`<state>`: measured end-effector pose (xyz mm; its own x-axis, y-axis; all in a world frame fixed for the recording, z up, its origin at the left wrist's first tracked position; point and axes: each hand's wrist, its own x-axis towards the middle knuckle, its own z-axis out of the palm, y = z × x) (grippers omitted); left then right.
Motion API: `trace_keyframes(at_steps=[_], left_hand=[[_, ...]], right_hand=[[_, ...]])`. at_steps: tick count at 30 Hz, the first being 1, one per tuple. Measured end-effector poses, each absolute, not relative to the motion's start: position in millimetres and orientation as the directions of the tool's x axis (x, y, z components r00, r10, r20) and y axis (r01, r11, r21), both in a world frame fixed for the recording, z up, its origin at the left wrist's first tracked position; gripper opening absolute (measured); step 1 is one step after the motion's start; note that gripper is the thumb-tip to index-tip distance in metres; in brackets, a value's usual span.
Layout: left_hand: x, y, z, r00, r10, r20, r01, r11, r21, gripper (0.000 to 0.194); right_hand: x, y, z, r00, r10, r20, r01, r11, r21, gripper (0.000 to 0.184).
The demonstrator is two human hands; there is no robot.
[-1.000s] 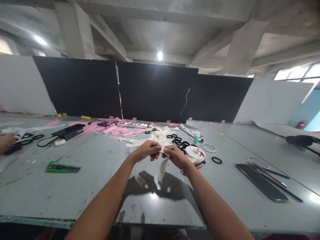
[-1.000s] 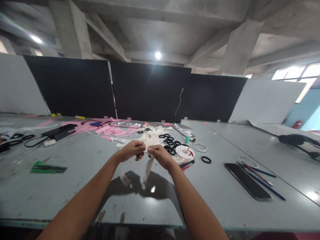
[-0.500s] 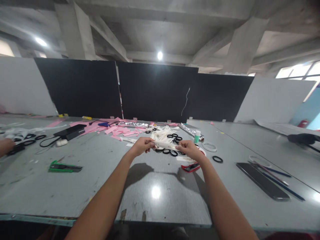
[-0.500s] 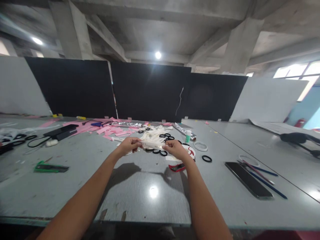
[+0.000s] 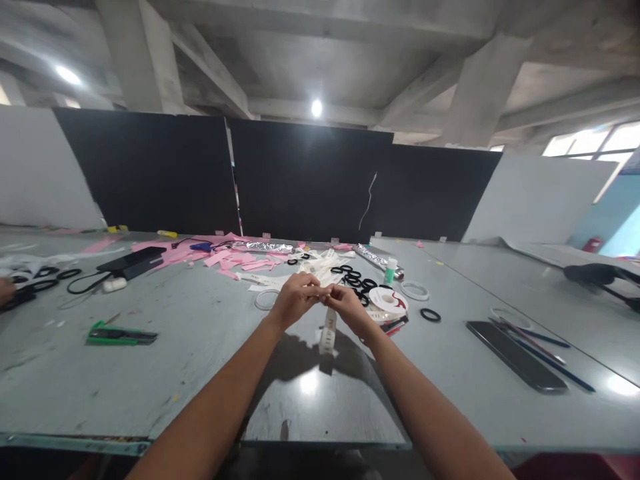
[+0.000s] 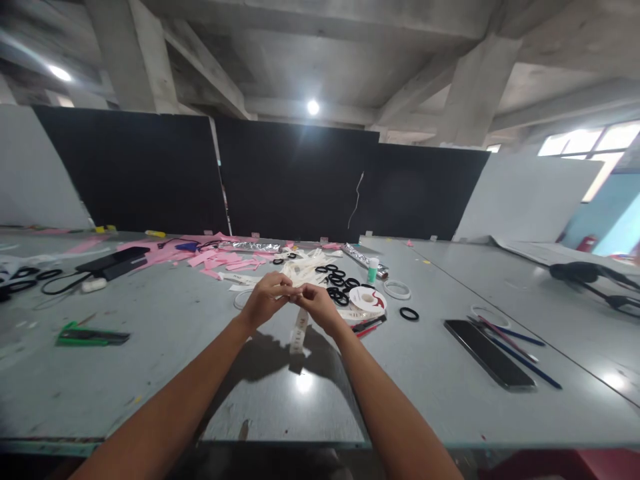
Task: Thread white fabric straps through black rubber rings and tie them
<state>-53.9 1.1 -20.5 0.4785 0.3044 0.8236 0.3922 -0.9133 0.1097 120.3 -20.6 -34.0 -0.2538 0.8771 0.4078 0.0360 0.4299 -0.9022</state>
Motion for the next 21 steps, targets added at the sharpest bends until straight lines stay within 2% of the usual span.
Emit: trace_keyframes(at_steps=[4,10,15,21], left_hand=[[-55.8,-1.1,-16.6,0.416,0.4,0.816,0.429,-0.878,0.212,0.032],[-57.5,-12.9,-13.5,0.32,0.407,0.856,0.444,-0.862,0.244,0.02],[-52.3,-16.6,-16.3,0.311,0.427,0.849,0.5,-0.833,0.236,0.011],[-48.1,-11.1,-18.8,0.317,0.456,0.832,0.504,-0.824,0.259,0.016]], right_hand=[[123.5,-21.3,-34.9,-0.185,0.903,0.389,-0.091,0.378,-0.921,0.031],[122.6,-26.7,-27.3,-0.121,0.93,0.348,-0.149,0.329,-0.932,0.033],[120.1,-28.6,-27.8,-0.111,0.925,0.362,-0.131,0.347,-0.928,0.031],[123.2,-32.5,-23.9,-0.134,0.911,0.389,-0.035,0.388,-0.921,0.032]])
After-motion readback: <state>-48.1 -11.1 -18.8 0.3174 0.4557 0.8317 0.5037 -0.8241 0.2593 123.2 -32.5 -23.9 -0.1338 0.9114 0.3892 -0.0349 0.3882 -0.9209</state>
